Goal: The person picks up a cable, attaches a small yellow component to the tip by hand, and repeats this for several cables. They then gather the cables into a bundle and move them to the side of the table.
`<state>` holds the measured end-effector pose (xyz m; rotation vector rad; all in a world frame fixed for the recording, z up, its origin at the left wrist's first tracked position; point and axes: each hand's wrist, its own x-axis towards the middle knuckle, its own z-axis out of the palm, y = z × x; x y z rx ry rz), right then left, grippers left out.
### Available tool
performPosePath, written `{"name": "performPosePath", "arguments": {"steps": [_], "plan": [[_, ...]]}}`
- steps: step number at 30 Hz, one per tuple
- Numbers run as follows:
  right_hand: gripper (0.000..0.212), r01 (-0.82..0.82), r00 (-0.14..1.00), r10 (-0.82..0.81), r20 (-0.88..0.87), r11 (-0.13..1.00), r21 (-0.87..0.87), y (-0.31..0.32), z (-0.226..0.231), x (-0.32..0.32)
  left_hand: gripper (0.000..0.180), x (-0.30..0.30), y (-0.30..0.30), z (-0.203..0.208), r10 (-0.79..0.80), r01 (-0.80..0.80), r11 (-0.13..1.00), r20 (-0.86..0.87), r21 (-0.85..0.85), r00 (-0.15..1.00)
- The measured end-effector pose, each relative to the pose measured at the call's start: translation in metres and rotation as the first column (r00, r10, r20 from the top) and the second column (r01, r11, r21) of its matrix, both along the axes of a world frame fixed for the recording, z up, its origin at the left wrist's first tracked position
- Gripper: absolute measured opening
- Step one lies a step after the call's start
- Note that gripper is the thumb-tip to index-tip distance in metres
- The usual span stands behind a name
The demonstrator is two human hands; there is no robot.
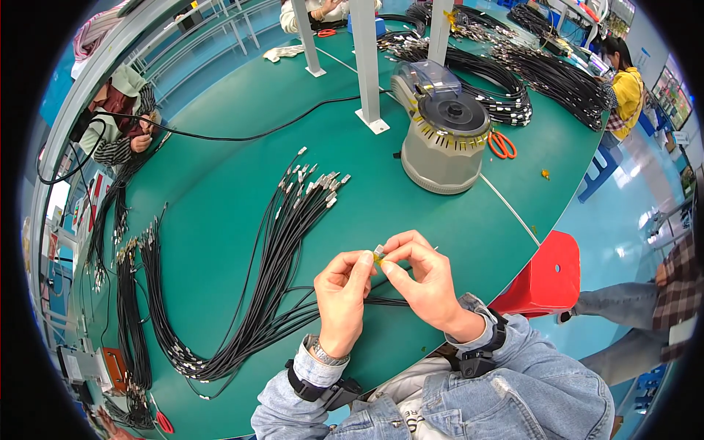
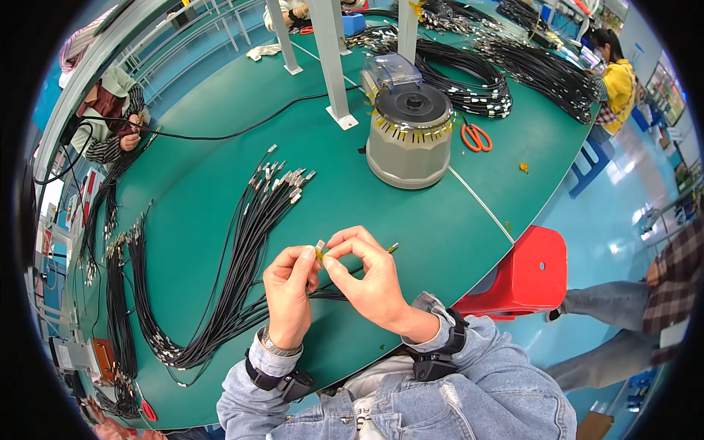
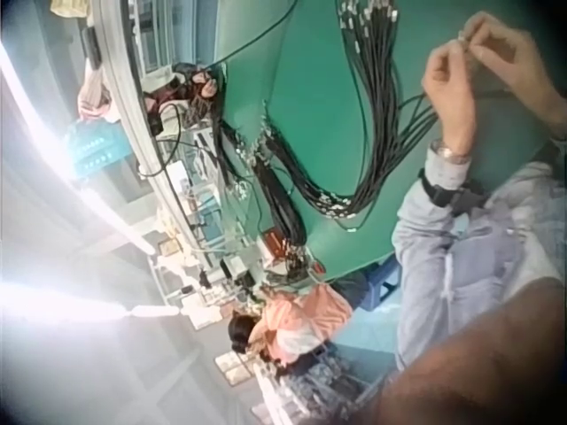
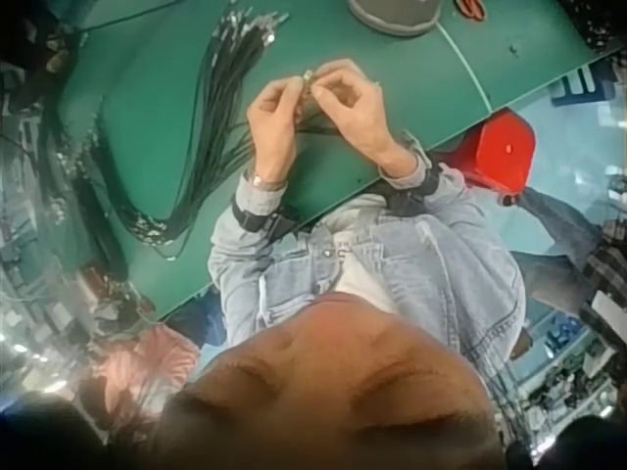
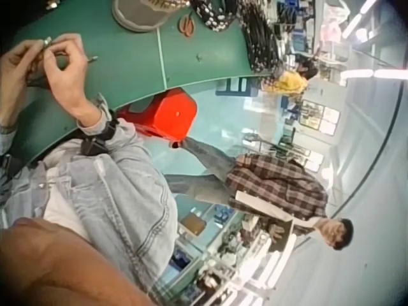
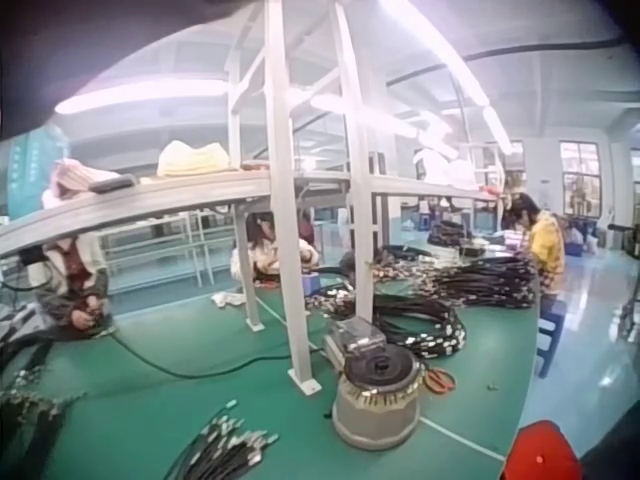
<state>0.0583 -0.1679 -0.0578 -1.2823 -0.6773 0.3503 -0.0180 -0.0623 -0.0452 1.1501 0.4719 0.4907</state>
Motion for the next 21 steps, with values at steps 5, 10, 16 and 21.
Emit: {"name": "performPosePath", "arguments": {"steps": [5, 10, 16, 21], "plan": [[0.003, 0.010, 1.000, -0.009, 0.018, 0.999, -0.037, 0.002, -0.004, 0.004, 0.012, -0.001, 0.002, 0.002, -0.034, 0.034, 0.999, 0.003, -0.032, 0.999], [0.004, 0.000, 1.000, 0.001, 0.028, 0.999, -0.043, 0.002, -0.004, 0.009, 0.005, 0.004, -0.004, 0.009, 0.021, -0.022, 1.000, 0.051, 0.012, 0.998], [0.010, -0.021, 0.998, 0.023, 0.056, 0.999, -0.049, 0.003, -0.002, 0.013, 0.011, -0.004, 0.003, 0.001, -0.038, 0.035, 0.986, 0.014, 0.164, 0.999], [0.020, -0.089, 0.991, 0.081, -0.105, 0.994, -0.070, 0.003, 0.001, 0.013, 0.010, -0.004, 0.001, 0.002, 0.056, -0.063, 0.971, 0.037, 0.232, 0.998]]}}
